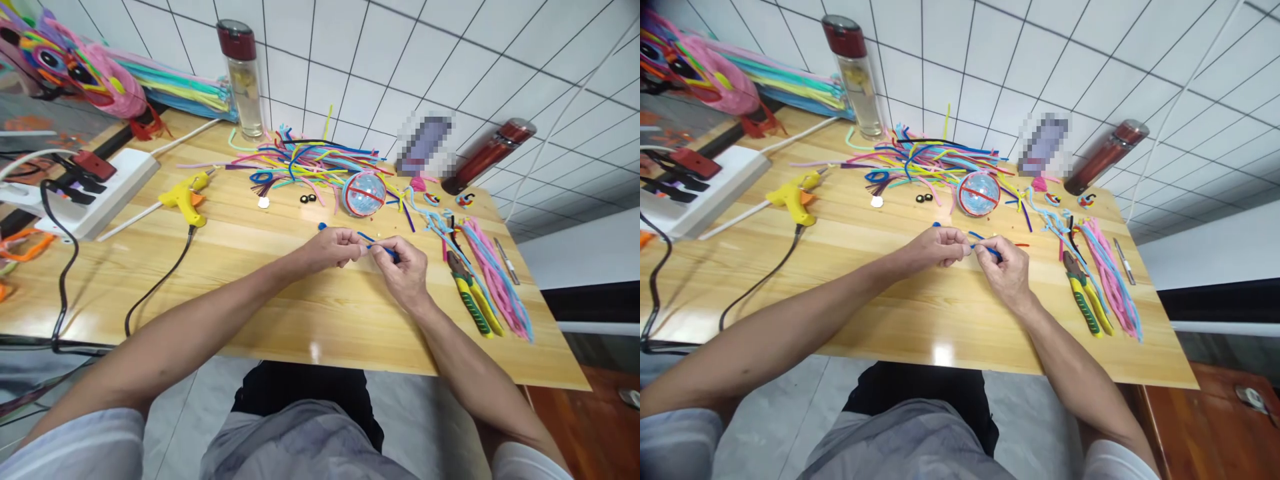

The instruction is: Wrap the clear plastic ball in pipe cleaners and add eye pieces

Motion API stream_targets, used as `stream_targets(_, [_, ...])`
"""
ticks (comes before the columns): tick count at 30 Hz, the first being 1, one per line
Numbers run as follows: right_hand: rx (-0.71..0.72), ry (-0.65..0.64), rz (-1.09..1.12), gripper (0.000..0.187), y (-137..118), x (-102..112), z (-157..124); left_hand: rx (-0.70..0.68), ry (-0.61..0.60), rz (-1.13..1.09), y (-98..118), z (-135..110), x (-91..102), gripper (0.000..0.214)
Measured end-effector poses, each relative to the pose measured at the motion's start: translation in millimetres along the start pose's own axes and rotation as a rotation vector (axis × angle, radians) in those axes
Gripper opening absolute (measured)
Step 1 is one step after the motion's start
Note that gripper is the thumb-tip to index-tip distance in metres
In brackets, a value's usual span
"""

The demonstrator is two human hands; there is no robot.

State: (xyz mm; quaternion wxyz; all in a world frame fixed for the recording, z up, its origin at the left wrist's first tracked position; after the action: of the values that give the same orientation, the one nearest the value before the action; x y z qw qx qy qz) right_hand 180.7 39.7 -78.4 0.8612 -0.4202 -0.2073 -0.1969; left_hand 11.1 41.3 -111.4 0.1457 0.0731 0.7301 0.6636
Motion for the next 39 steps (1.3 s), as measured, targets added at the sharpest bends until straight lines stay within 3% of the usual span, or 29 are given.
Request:
stream_targets(5, [-0.129,0.122,0.001,0.021,8.1,21.8,5.1,-0.021,-0.158,0.284,-1.5,-6.0,-6.0,0.009])
stream_targets(8, [-0.152,0.193,0.018,0.024,9.9,28.4,5.3,0.006,-0.097,0.162,0.4,-6.6,-5.6,0.023])
stream_targets(11, [-0.122,0.152,0.046,0.021,7.0,21.1,-0.7,0.037,-0.049,-0.055,2.5,-7.4,-9.4,0.04])
stream_targets(15, [-0.051,0.084,0.035,0.016,0.4,13.0,-5.1,0.045,-0.068,-0.134,3.1,-8.6,-15.1,0.035])
stream_targets(21, [0.003,-0.08,-0.008,0.015,2.1,26.2,14.3,-0.026,-0.065,0.16,13.8,-9.9,-3.8,0.028])
stream_targets(27, [0.007,-0.19,-0.102,0.016,5.9,39.3,23.5,-0.115,-0.161,0.471,25.1,-13.1,-1.8,0.021])
stream_targets(31, [-0.026,-0.121,-0.091,0.016,6.7,48.2,26.1,-0.103,-0.204,0.566,16.4,-11.2,-0.7,0.018])
stream_targets(35, [-0.052,0.073,-0.087,0.015,8.1,59.9,28.4,-0.046,-0.129,0.389,10.1,-8.2,2.2,0.019])
stream_targets(39, [-0.041,0.122,-0.08,0.018,6.1,54.3,22.9,0.038,-0.054,0.098,3.0,-7.2,-2.9,0.033])
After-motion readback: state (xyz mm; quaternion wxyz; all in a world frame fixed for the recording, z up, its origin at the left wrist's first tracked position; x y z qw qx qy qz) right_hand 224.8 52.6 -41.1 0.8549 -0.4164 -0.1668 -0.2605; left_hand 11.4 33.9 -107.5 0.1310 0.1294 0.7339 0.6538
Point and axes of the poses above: each hand's wrist, its own z-axis towards the middle knuckle, its own x-axis out of the back of the hand, y = z × x, the point moved 5 cm from there along z, towards the middle knuckle, and after that the axes turned 6 degrees about y, right-handed, at the moved point
